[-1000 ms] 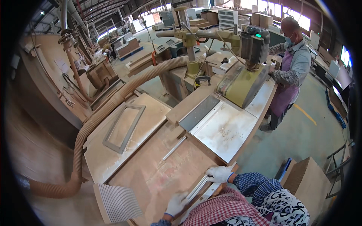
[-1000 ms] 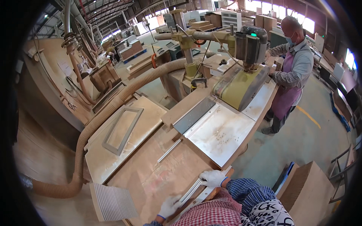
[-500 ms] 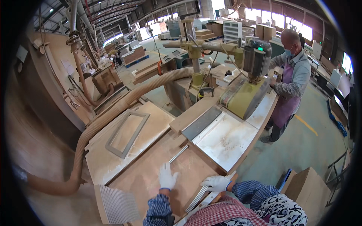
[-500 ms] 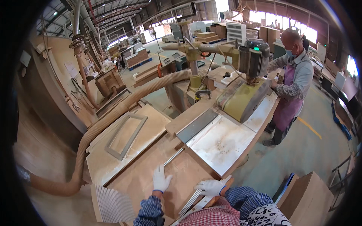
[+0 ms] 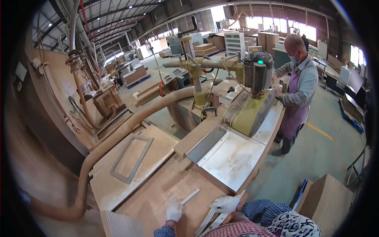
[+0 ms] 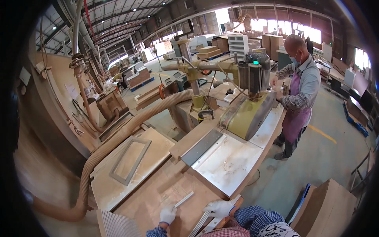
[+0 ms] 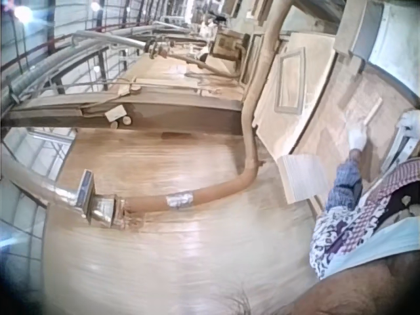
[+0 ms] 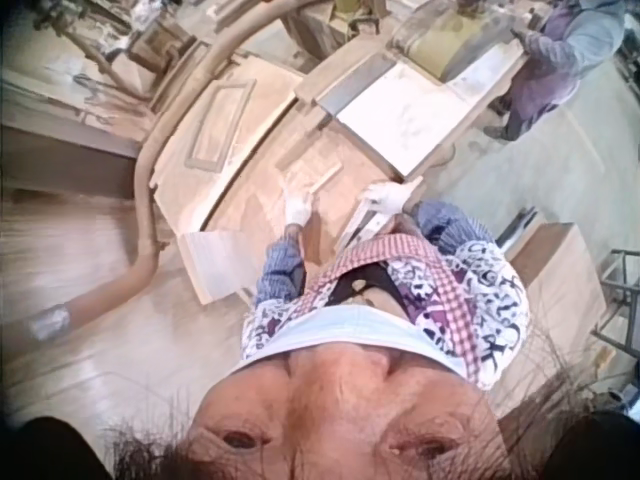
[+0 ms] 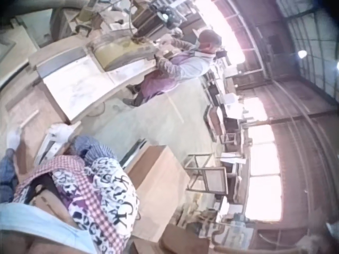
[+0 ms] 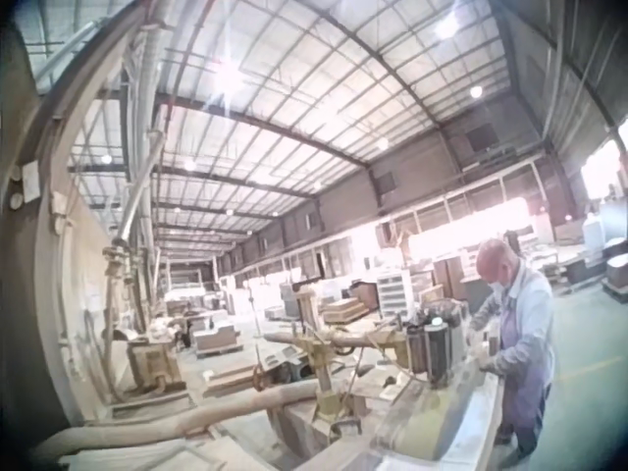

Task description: The recorder is sorting and stacking small rectangular wood panels on a workbench in a furniture factory.

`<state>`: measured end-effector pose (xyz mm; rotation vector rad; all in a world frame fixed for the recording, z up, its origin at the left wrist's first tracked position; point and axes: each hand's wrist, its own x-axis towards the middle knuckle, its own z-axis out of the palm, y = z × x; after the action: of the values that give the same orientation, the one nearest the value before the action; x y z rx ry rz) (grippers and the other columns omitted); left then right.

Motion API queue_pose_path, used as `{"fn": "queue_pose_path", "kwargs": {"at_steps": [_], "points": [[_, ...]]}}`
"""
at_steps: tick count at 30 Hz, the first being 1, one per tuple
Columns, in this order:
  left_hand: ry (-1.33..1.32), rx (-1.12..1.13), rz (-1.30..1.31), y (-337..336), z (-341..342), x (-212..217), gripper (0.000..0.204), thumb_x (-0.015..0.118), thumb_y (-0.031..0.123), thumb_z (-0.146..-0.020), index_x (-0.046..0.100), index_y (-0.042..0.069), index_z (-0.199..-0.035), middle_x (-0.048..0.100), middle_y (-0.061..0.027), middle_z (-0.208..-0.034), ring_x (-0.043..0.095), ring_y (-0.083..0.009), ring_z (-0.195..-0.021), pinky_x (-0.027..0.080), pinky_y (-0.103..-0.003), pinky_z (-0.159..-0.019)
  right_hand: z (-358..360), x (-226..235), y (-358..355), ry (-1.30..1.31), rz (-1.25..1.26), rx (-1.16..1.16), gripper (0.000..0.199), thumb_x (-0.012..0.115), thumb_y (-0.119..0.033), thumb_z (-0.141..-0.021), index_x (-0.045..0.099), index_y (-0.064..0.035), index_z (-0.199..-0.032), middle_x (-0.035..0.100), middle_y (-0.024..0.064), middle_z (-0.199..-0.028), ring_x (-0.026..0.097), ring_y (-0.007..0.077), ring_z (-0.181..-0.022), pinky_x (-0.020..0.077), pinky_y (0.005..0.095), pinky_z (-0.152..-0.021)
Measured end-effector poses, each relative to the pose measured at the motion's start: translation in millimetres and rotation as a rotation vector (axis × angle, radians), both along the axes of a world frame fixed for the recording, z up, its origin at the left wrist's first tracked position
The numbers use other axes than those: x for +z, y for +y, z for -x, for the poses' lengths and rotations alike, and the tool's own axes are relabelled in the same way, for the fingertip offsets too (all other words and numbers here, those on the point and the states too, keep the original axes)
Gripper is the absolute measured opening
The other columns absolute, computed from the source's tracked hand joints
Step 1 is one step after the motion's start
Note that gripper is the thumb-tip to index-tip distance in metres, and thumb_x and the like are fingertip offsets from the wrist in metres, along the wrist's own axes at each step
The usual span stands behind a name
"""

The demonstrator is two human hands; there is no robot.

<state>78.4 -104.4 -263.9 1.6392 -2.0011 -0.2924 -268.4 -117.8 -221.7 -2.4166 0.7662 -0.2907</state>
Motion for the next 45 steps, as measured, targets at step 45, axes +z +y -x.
{"fn": "queue_pose_path", "kwargs": {"at_steps": [45], "points": [[-0.293,0.104,-0.156,-93,9,46,0.084,0.071,0.052,-0.077,0.041,0.021,-0.148,0.032,-0.0227,-0.153,0.027,-0.0473,-0.140,0.020,-0.061,-0.114,-6,-12,-2,-0.014,0.096,0.041,0.050,0.061,-0.036,-0.091,0.055,-0.0159,-0.136,0.063,0.0130,-0.118,0.060,0.0335,-0.106,0.0508,0.0435,-0.092]]}}
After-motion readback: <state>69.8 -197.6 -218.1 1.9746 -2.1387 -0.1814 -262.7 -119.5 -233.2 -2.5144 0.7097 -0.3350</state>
